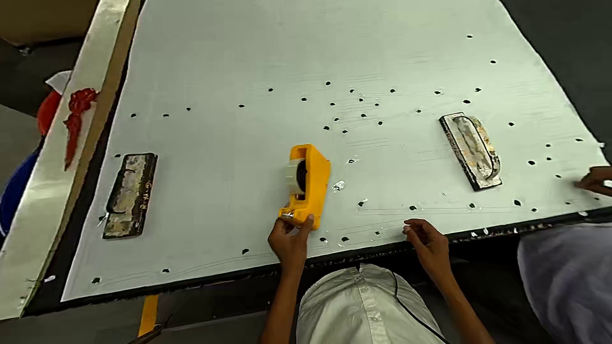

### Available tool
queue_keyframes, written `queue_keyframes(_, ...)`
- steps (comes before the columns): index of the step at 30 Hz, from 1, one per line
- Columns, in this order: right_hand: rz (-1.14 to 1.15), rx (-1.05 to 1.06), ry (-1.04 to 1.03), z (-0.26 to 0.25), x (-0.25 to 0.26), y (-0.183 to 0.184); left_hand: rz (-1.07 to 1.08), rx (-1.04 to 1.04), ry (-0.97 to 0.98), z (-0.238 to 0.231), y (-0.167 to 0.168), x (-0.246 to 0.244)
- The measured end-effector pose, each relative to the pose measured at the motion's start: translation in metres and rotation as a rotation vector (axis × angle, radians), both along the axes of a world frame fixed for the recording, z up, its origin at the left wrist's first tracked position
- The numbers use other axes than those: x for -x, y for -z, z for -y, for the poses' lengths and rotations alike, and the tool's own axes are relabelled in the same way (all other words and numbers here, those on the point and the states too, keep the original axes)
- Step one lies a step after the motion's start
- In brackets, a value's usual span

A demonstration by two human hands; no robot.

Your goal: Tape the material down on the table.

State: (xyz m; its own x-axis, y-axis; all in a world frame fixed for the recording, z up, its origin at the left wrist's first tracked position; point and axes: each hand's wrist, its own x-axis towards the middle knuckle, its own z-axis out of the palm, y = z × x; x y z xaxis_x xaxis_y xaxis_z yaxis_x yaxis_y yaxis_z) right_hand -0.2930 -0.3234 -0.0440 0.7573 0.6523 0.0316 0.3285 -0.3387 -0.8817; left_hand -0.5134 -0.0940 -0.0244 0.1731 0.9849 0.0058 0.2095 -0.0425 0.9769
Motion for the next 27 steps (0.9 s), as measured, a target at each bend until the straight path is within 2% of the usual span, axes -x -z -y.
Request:
queue_keyframes(5,0.048,-0.031,0.022,0.011,-0.040,0.000,-0.072,-0.074,0.231,0.012,-0.003,-0.114)
queue_keyframes(8,0.051,-0.037,-0.002,0.010,-0.062,-0.001,-0.148,-0.137,0.275,0.020,0.006,-0.177)
queue_keyframes(11,0.029,-0.029,-0.037,0.002,-0.079,-0.007,-0.192,-0.157,0.304,0.033,0.016,-0.214)
queue_keyframes(14,-0.008,-0.038,-0.107,-0.012,-0.088,-0.011,-0.115,-0.025,0.364,0.046,0.020,-0.216)
queue_keyframes(17,-0.038,-0.038,-0.195,-0.034,-0.096,-0.009,-0.051,0.165,0.476,0.052,0.001,-0.204)
queue_keyframes(20,0.021,-0.009,-0.256,-0.054,-0.098,-0.010,-0.042,0.257,0.461,0.047,-0.014,-0.209)
queue_keyframes(23,0.111,0.001,-0.239,-0.073,-0.102,-0.008,-0.093,0.314,0.410,0.031,-0.016,-0.220)
queue_keyframes(27,0.203,-0.019,-0.188,-0.085,-0.105,-0.007,-0.252,0.243,0.479,0.018,-0.027,-0.227)
